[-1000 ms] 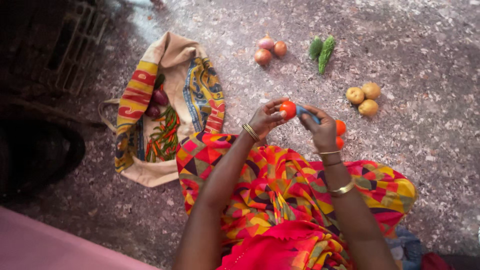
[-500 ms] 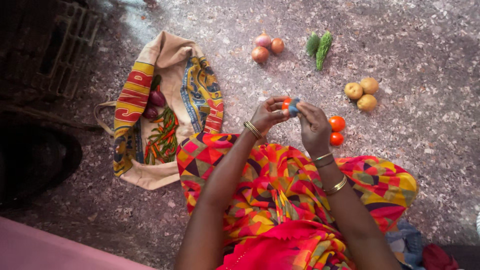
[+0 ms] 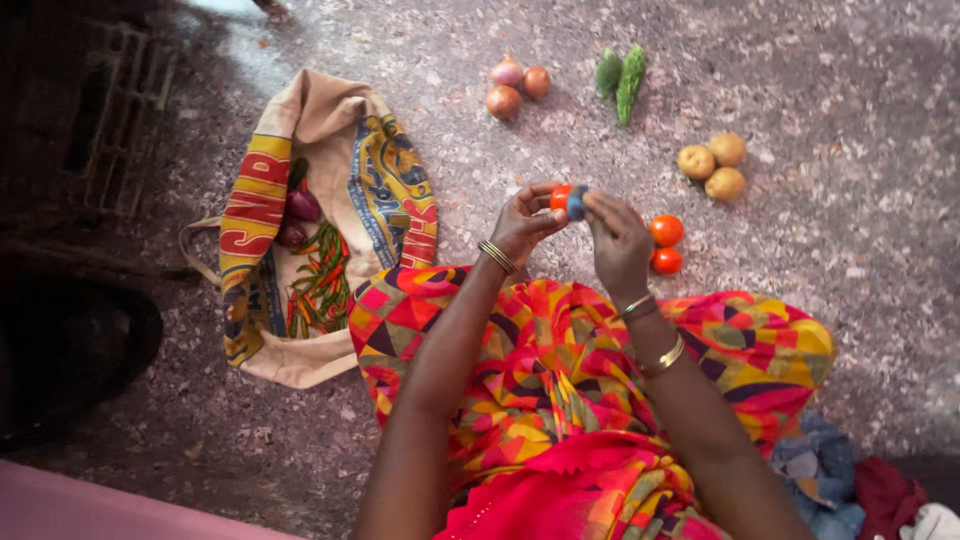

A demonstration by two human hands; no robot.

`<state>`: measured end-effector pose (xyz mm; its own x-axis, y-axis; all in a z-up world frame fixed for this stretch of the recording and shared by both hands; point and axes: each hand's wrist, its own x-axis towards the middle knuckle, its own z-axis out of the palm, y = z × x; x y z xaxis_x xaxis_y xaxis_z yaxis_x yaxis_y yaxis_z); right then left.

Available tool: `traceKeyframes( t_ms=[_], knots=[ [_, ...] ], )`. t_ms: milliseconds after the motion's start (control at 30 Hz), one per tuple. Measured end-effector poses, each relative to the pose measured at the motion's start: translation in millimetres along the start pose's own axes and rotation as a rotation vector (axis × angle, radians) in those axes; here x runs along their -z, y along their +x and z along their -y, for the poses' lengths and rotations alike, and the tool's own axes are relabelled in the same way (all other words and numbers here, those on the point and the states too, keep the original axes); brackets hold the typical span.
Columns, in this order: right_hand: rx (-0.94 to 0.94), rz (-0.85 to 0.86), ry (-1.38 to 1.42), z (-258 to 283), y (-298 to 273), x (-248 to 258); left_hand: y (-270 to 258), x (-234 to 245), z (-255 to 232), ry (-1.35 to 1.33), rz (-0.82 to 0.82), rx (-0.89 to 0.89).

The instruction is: The person wipes several tomatoes one by one using a blue cloth and places them on the floor while sitting near a bag of mixed vegetables.

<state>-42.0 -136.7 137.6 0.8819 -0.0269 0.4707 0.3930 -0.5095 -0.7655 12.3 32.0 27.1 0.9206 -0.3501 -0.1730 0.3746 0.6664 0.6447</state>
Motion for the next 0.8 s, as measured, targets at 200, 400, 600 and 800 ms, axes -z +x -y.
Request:
traceKeyframes(
  t_ms=[200,400,600,800],
  knots=[
    [-0.072,-0.007,-0.013,-3.8,2.5,4.9,0.5,2.0,0.3,-0.065,0.026,-0.033],
    [-0.053,0.029,0.054,4.6,0.3,1.9,1.9,3.2,6.3,0.056,-0.011,-0.054],
    [-0.174,0.034,0.099,-6.4,9.0,4.7,-1.9,-4.8,0.9,0.222,-0.007,-0.117],
    [0.039,0.111,-0.051,9.4,-2.3,3.9,-4.9,-20.5,-4.1,0.637,-0.091,-0.307]
  ],
)
